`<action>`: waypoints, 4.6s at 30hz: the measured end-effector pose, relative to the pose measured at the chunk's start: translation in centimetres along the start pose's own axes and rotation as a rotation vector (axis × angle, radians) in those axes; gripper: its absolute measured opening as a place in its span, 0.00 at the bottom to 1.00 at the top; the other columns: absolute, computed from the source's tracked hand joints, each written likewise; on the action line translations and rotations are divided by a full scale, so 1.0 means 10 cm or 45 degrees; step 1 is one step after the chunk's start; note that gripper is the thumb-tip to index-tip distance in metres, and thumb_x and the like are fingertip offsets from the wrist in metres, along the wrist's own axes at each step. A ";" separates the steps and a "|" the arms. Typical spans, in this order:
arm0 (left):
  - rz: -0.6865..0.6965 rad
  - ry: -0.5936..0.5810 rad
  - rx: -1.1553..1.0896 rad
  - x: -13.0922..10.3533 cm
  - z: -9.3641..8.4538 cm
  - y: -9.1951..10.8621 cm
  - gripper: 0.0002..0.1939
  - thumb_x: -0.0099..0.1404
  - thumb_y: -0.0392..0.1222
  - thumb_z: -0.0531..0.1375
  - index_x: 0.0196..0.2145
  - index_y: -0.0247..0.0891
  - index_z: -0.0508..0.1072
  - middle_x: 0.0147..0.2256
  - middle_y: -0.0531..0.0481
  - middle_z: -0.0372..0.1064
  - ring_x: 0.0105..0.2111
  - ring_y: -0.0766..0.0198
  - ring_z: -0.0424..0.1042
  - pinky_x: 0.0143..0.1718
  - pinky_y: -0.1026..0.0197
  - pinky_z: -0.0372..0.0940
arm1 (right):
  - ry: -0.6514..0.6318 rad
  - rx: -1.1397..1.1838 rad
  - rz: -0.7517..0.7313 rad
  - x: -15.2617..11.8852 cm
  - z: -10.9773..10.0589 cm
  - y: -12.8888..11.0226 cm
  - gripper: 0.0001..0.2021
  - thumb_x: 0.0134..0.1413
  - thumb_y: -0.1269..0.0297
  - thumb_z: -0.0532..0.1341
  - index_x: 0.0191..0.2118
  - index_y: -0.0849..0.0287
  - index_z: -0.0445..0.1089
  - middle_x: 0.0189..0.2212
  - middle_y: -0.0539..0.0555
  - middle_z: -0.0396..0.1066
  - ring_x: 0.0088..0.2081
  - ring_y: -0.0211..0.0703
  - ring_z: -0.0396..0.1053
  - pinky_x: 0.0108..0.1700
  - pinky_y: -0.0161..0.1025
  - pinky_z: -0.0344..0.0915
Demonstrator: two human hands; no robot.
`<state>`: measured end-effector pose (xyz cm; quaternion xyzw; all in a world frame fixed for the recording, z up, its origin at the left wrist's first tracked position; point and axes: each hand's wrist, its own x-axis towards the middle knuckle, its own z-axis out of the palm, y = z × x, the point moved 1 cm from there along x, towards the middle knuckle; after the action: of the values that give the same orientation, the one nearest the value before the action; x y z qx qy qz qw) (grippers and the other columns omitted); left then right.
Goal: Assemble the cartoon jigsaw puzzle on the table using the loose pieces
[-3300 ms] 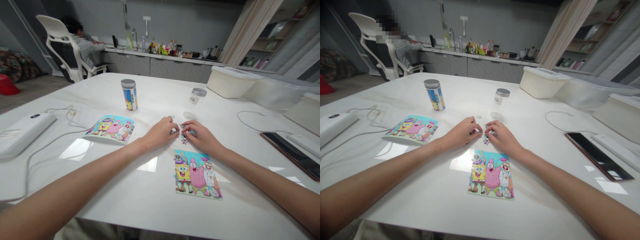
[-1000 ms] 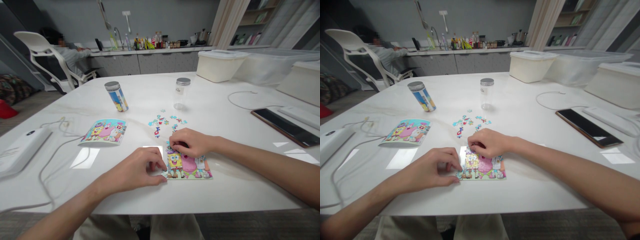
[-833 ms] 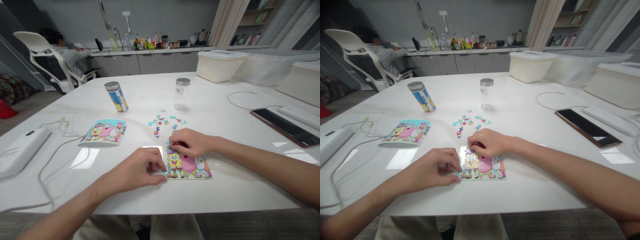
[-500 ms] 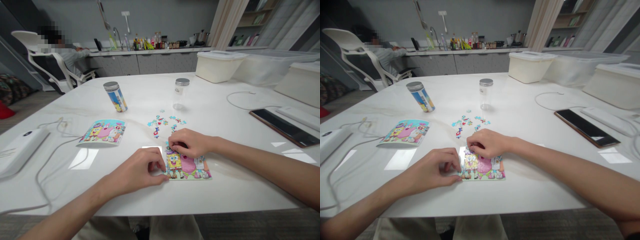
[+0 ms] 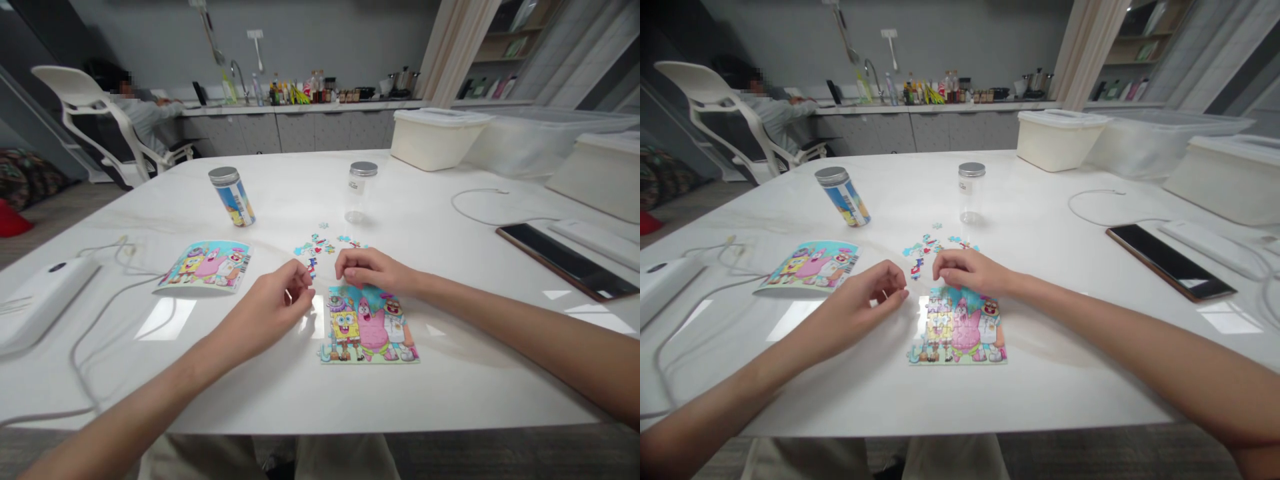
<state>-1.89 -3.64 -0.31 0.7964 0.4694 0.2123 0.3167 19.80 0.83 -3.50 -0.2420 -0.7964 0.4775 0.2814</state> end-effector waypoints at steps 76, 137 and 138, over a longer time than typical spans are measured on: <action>-0.087 0.114 1.045 0.70 -0.02 -0.35 0.14 0.69 0.44 0.47 0.44 0.39 0.70 0.32 0.43 0.74 0.33 0.55 0.74 0.32 0.59 0.61 | 0.468 -0.937 0.247 -0.11 0.01 0.00 0.09 0.56 0.73 0.61 0.39 0.51 0.74 0.44 0.51 0.73 0.48 0.47 0.69 0.52 0.52 0.65; -0.060 0.102 1.098 0.67 -0.02 -0.32 0.16 0.68 0.40 0.43 0.38 0.37 0.69 0.28 0.41 0.72 0.30 0.52 0.74 0.28 0.57 0.59 | 0.714 -1.022 0.378 -0.16 -0.13 0.13 0.10 0.56 0.70 0.55 0.44 0.58 0.68 0.46 0.57 0.69 0.49 0.50 0.67 0.53 0.51 0.62; -0.065 0.102 1.101 0.67 -0.02 -0.31 0.16 0.69 0.40 0.42 0.38 0.37 0.69 0.28 0.41 0.72 0.29 0.52 0.74 0.28 0.57 0.59 | 0.682 -1.010 0.380 -0.16 -0.12 0.13 0.12 0.57 0.69 0.54 0.47 0.58 0.66 0.49 0.58 0.68 0.51 0.51 0.66 0.55 0.51 0.61</action>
<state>-0.80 3.47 -2.11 0.8350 0.5466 0.0190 -0.0595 21.91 1.04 -4.53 -0.5557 -0.7732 0.0939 0.2909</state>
